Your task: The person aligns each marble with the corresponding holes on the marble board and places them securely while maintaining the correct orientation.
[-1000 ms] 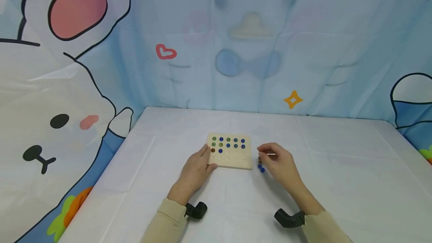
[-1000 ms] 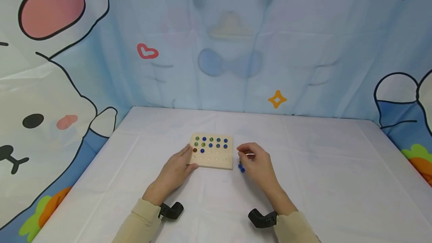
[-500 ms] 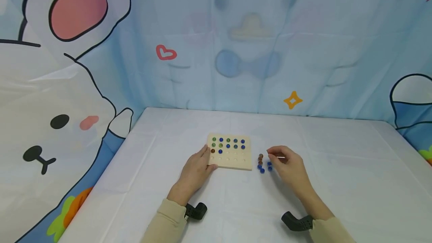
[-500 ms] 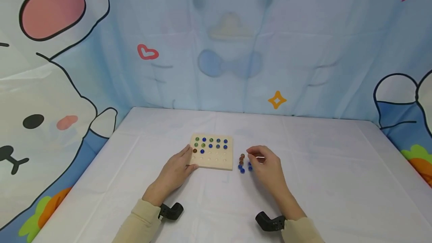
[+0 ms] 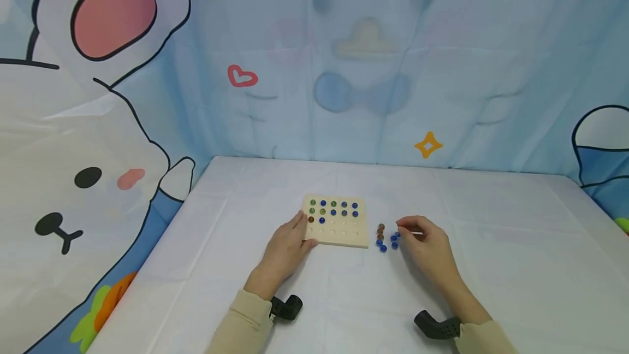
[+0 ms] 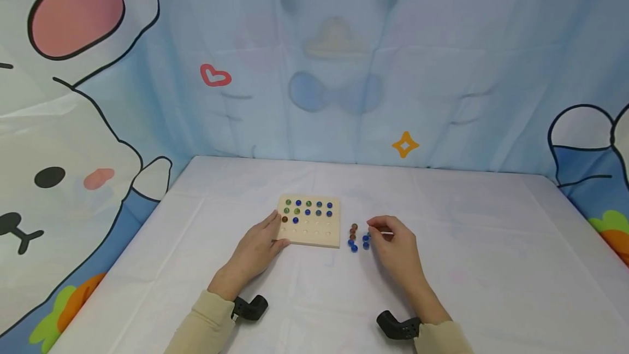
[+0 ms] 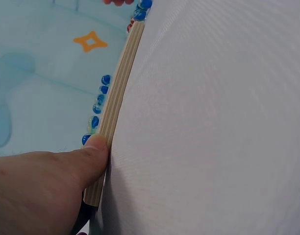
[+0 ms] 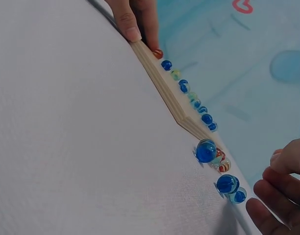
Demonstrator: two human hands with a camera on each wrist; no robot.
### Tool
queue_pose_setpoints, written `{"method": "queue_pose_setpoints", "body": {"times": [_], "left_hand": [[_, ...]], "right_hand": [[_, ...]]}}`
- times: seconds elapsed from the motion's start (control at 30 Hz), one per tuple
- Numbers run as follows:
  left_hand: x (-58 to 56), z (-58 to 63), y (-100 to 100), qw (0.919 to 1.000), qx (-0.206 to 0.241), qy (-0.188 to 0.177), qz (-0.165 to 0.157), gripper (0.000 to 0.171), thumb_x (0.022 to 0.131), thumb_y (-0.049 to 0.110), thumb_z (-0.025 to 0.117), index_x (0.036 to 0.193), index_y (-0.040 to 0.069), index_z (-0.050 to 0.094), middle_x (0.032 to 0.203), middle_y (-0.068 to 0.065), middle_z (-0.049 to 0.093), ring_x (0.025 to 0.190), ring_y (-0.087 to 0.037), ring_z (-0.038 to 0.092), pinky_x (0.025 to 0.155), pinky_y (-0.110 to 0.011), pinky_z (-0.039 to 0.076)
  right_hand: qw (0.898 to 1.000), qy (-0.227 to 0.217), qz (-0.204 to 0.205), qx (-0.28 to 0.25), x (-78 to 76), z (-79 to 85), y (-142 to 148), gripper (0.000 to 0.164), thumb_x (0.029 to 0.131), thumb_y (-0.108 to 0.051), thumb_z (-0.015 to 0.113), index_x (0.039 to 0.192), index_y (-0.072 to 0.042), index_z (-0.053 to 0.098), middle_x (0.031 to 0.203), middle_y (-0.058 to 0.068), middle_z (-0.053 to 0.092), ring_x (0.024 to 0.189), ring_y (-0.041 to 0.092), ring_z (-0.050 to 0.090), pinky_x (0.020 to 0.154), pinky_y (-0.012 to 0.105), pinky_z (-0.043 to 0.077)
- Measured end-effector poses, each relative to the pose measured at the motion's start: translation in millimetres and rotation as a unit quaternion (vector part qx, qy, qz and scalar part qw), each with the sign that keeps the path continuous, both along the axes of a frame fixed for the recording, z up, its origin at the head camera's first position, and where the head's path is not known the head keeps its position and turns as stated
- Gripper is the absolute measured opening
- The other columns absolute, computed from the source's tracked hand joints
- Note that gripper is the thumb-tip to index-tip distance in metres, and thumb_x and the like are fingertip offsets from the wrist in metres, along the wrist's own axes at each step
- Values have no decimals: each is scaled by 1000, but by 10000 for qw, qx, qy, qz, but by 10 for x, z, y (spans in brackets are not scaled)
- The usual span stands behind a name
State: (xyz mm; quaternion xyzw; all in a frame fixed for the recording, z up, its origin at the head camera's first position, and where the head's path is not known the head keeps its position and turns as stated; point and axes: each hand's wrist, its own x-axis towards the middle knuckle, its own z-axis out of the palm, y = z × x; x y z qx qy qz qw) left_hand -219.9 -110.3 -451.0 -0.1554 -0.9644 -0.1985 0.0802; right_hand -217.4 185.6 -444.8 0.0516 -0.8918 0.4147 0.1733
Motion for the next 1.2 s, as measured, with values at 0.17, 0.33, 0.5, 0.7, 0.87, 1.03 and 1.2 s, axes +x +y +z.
{"method": "queue_pose_setpoints", "body": {"times": [0.17, 0.33, 0.5, 0.7, 0.87, 1.03, 1.2], "left_hand": [[-6, 7, 2, 9999, 29, -96, 29, 66, 98, 35, 60, 148, -4, 40, 156, -19, 39, 135, -35, 50, 113, -43, 44], [-8, 31, 11, 9998, 46, -165, 59, 67, 98, 35, 60, 148, -4, 40, 157, -18, 38, 136, -34, 49, 114, -43, 43], [-12, 37, 14, 9997, 1, -208, 95, 67, 98, 36, 61, 148, -3, 40, 157, -18, 38, 136, -34, 49, 113, -42, 44], [-10, 25, 14, 9998, 22, -199, 85, 66, 98, 35, 60, 148, -3, 40, 157, -18, 38, 136, -35, 49, 114, -43, 43], [-6, 30, 9, 9999, -27, -113, 54, 66, 98, 35, 61, 147, -4, 41, 156, -19, 39, 134, -35, 51, 112, -43, 44], [-2, 38, 9, 9998, 25, -165, 75, 66, 98, 34, 62, 148, -4, 41, 156, -19, 39, 135, -35, 50, 113, -44, 44], [-7, 36, 15, 9996, 73, -243, 98, 66, 99, 35, 61, 149, -3, 40, 157, -18, 38, 136, -35, 49, 114, -43, 43]], "right_hand": [[9999, 27, -137, 40, -15, -36, 7, 15, 97, -8, 63, 110, -6, 69, 108, 11, 71, 100, 22, 64, 75, -1, 42], [9996, 39, -244, 96, -42, -91, 17, 15, 96, -7, 63, 110, -5, 68, 108, 13, 71, 100, 26, 65, 75, 0, 40], [9993, 47, -265, 254, -64, -149, 22, 16, 96, -6, 63, 111, -6, 69, 109, 12, 72, 99, 25, 66, 76, 4, 44], [9988, 68, -248, 417, -70, -187, 8, 17, 96, -2, 61, 110, -7, 69, 108, 11, 72, 95, 22, 65, 74, 10, 47], [9986, 92, -248, 461, -68, -182, -13, 18, 94, 1, 61, 109, -6, 70, 105, 11, 72, 91, 21, 64, 72, 11, 46], [9985, 73, -229, 485, -67, -173, -20, 18, 94, 1, 62, 108, -6, 70, 104, 11, 72, 91, 21, 64, 72, 12, 47], [9980, 17, -246, 577, -65, -178, -18, 19, 93, 1, 63, 110, -6, 69, 105, 11, 72, 95, 23, 65, 77, 23, 52]]}}
